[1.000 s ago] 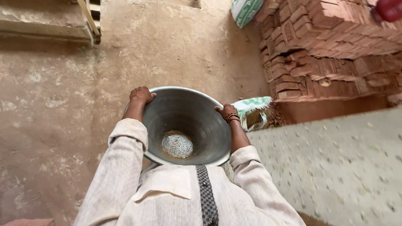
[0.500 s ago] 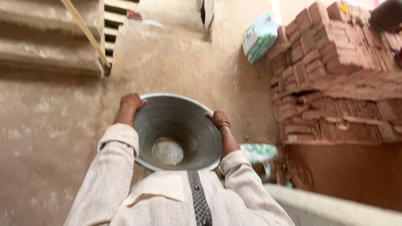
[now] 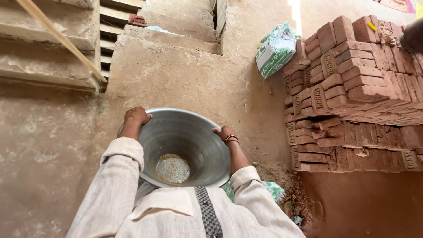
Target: The person carries a large metal basin filled with sand down an unfinished concrete staircase, walks to a sand pile outside, and dumps the sand onto the pile by hand. They then carry the empty basin back up the stairs, where another person refills it, and repeat the trip.
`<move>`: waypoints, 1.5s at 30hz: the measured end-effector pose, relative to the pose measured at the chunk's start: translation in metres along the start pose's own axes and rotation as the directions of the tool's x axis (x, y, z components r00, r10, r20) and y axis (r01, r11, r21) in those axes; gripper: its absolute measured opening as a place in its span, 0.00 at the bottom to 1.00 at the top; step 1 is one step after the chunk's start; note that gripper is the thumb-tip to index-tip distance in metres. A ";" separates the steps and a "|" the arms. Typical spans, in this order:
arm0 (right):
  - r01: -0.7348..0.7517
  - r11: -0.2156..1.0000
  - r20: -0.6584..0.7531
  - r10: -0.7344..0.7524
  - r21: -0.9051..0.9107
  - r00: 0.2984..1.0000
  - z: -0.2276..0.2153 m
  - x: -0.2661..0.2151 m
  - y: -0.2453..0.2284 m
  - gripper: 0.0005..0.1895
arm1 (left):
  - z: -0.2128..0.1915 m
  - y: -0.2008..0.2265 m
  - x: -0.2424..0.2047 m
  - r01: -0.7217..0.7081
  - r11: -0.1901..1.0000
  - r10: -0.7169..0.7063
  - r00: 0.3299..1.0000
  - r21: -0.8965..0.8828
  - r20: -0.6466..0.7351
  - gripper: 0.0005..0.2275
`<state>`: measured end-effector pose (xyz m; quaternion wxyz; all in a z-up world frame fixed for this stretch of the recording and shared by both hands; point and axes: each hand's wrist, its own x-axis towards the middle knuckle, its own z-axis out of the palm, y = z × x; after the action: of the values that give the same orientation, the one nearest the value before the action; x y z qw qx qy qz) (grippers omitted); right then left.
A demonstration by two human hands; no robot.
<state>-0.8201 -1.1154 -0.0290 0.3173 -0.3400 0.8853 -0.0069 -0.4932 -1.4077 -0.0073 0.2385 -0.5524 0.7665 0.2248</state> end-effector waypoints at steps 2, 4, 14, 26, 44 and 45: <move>0.017 1.000 -0.069 -0.016 0.020 0.998 -0.014 0.025 0.001 0.37 | -0.016 0.018 0.033 -0.040 0.999 0.041 0.998 0.025 -0.037 0.28; -0.032 0.999 -0.034 0.032 0.023 0.999 -0.040 0.048 -0.001 0.38 | -0.035 0.038 0.061 -0.097 0.995 0.098 0.994 0.031 -0.040 0.28; -0.030 0.990 -0.273 -0.008 -0.135 0.962 -0.197 0.176 -0.064 0.39 | -0.180 0.107 0.175 -0.207 0.972 0.192 0.973 -0.109 -0.132 0.27; -0.037 0.998 -0.117 0.032 -0.043 0.993 -0.222 0.280 -0.123 0.37 | -0.218 0.106 0.283 -0.137 0.988 0.137 0.991 -0.066 -0.001 0.29; 0.229 0.972 -0.148 -0.234 -0.050 0.961 -0.371 0.592 -0.183 0.35 | -0.383 0.215 0.462 0.067 0.993 -0.080 0.987 -0.097 -0.140 0.30; 0.230 0.972 -0.136 -0.235 -0.055 0.962 -0.377 0.596 -0.185 0.35 | -0.386 0.221 0.463 0.074 0.992 -0.087 0.988 -0.101 -0.129 0.30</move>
<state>-1.2615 -1.6952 -0.0175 0.2440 -0.4462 0.8595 -0.0510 -0.8772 -1.9213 0.0298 0.1689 -0.6075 0.7460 0.2143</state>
